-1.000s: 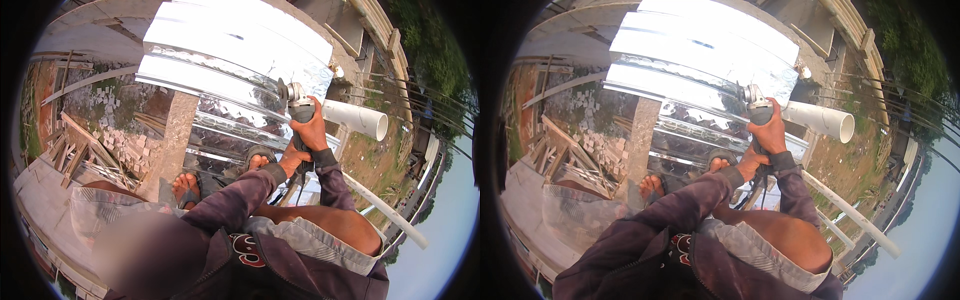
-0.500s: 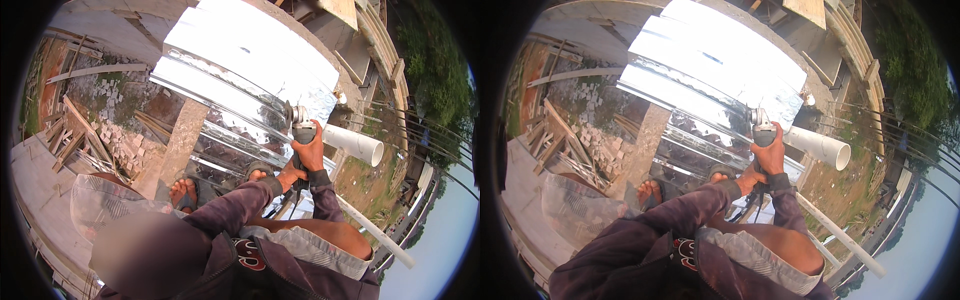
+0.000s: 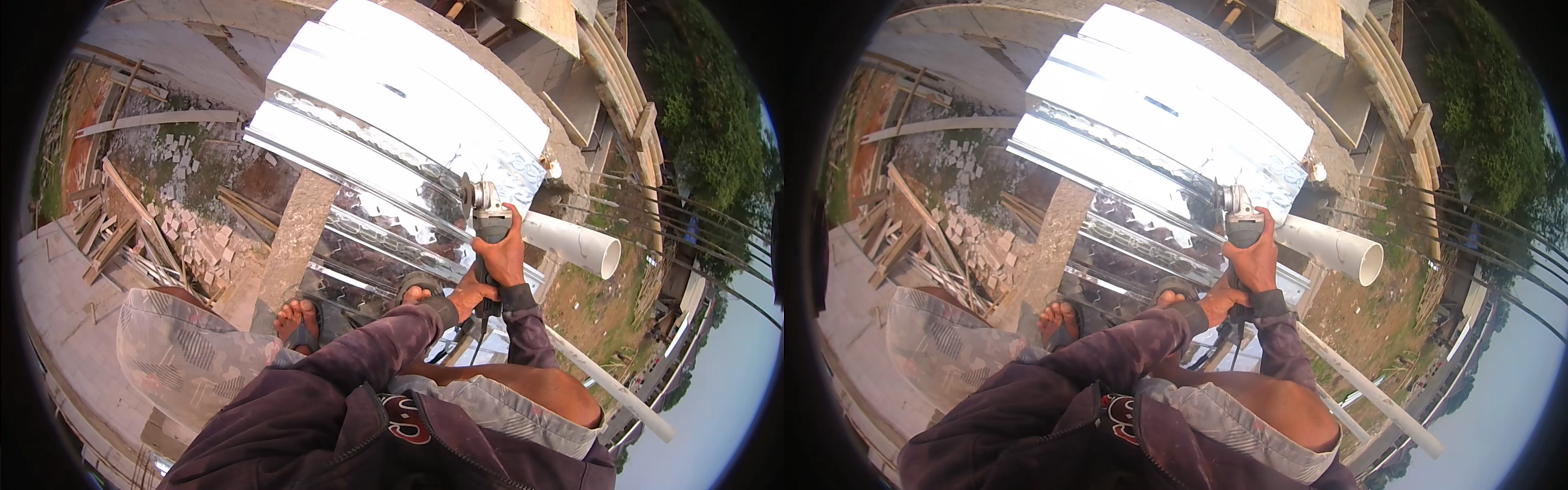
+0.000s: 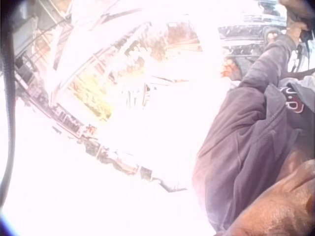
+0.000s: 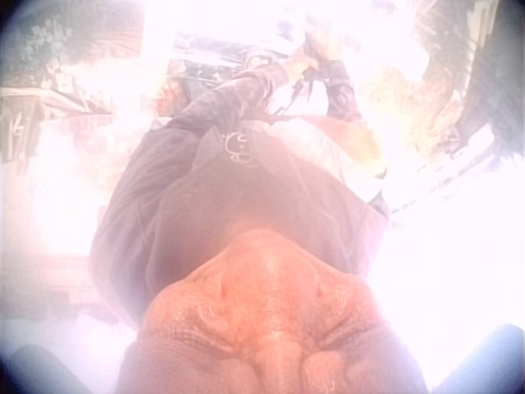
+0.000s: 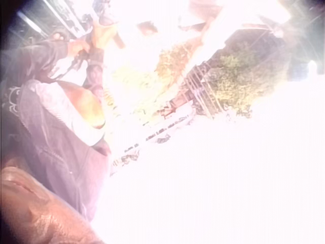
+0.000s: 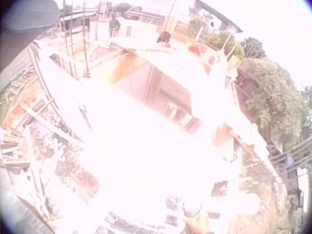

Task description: The person marks a metal sheet with a marker and then uses an angle grinder to cut along the marked line. The person handles the metal sheet and the angle grinder throughout the process.

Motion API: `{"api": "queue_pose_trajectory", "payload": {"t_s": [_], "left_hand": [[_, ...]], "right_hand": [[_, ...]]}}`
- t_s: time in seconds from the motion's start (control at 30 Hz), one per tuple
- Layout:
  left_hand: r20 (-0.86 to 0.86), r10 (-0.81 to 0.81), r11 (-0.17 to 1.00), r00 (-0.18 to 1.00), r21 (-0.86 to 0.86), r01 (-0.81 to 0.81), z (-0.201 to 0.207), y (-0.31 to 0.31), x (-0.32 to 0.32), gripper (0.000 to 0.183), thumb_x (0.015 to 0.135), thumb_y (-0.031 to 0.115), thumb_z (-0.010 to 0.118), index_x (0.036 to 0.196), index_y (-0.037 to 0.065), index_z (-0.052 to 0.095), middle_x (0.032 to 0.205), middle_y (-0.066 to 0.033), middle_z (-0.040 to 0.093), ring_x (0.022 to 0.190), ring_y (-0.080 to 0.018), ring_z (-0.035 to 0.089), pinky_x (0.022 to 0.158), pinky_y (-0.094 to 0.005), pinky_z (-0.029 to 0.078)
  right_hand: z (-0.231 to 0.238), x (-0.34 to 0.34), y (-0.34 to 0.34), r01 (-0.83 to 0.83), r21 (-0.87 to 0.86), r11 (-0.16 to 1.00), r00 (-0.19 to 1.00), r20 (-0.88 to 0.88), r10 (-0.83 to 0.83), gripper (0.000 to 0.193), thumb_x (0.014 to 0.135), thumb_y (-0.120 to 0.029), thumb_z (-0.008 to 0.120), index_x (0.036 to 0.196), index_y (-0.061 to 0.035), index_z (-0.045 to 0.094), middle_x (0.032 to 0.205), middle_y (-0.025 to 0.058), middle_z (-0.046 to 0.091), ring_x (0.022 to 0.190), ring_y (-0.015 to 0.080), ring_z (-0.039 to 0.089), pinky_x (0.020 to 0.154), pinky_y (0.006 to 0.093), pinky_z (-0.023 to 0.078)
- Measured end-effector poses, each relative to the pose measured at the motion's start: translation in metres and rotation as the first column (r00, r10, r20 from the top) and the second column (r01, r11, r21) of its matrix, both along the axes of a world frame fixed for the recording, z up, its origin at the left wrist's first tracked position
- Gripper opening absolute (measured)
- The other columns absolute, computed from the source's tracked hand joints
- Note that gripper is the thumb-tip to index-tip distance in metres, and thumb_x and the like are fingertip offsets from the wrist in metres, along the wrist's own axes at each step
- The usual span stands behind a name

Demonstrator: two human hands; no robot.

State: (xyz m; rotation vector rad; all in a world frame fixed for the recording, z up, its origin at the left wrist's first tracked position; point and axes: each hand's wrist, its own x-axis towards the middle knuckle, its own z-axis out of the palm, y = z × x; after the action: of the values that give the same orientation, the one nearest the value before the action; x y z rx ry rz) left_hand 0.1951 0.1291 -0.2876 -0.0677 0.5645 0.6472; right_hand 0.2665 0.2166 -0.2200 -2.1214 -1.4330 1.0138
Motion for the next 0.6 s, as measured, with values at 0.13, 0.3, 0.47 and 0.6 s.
{"api": "queue_pose_trajectory", "payload": {"t_s": [0.13,0.3,0.47,0.6], "left_hand": [[-0.007,-0.023,0.999,1.0,-0.035,0.023,0.0034,0.0029,-0.001,0.084,0.066,-0.007,0.072,0.143,0.006,0.04,0.115,-0.0061,0.063,0.107,-0.0225,0.065,0.089,-0.0346,0.054],[-0.01,-0.002,1.0,1.0,-0.013,0.001,0.0071,0.0058,-0.0027,0.083,0.066,-0.007,0.072,0.142,0.006,0.041,0.114,-0.0066,0.064,0.104,-0.0231,0.066,0.087,-0.0352,0.056],[-0.026,-0.019,0.999,0.999,-0.048,0.018,0.0043,0.0063,0.0008,0.084,0.065,-0.008,0.071,0.142,0.006,0.041,0.113,-0.0063,0.064,0.103,-0.023,0.065,0.088,-0.0349,0.055],[-0.035,0.007,1.0,0.999,-0.018,-0.008,0.004,0.0059,0.0039,0.084,0.065,-0.007,0.071,0.142,0.007,0.042,0.112,-0.0064,0.064,0.105,-0.0229,0.064,0.091,-0.0355,0.053]], "right_hand": [[-0.0044,0.0024,-0.0001,-0.01,-0.002,1.0,1.0,-0.001,0.01,0.085,0.071,-0.017,0.078,0.145,-0.0108,0.036,0.104,0.0202,0.07,0.09,0.0298,0.07,0.083,0.0399,0.056],[-0.0028,0.0007,0.0014,-0.01,0.0,1.0,1.0,0.007,0.01,0.085,0.071,-0.017,0.078,0.144,-0.0102,0.035,0.103,0.0201,0.07,0.09,0.0299,0.07,0.083,0.0402,0.056],[0.0035,-0.0036,0.0069,-0.021,-0.003,1.0,1.0,0.022,0.021,0.085,0.071,-0.016,0.078,0.144,-0.0098,0.035,0.104,0.0205,0.07,0.09,0.0302,0.069,0.083,0.0402,0.055],[0.0039,-0.0009,0.0078,-0.026,-0.011,1.0,1.0,0.017,0.026,0.086,0.071,-0.015,0.078,0.145,-0.0099,0.035,0.106,0.0211,0.069,0.092,0.0307,0.069,0.084,0.0406,0.055]]}}
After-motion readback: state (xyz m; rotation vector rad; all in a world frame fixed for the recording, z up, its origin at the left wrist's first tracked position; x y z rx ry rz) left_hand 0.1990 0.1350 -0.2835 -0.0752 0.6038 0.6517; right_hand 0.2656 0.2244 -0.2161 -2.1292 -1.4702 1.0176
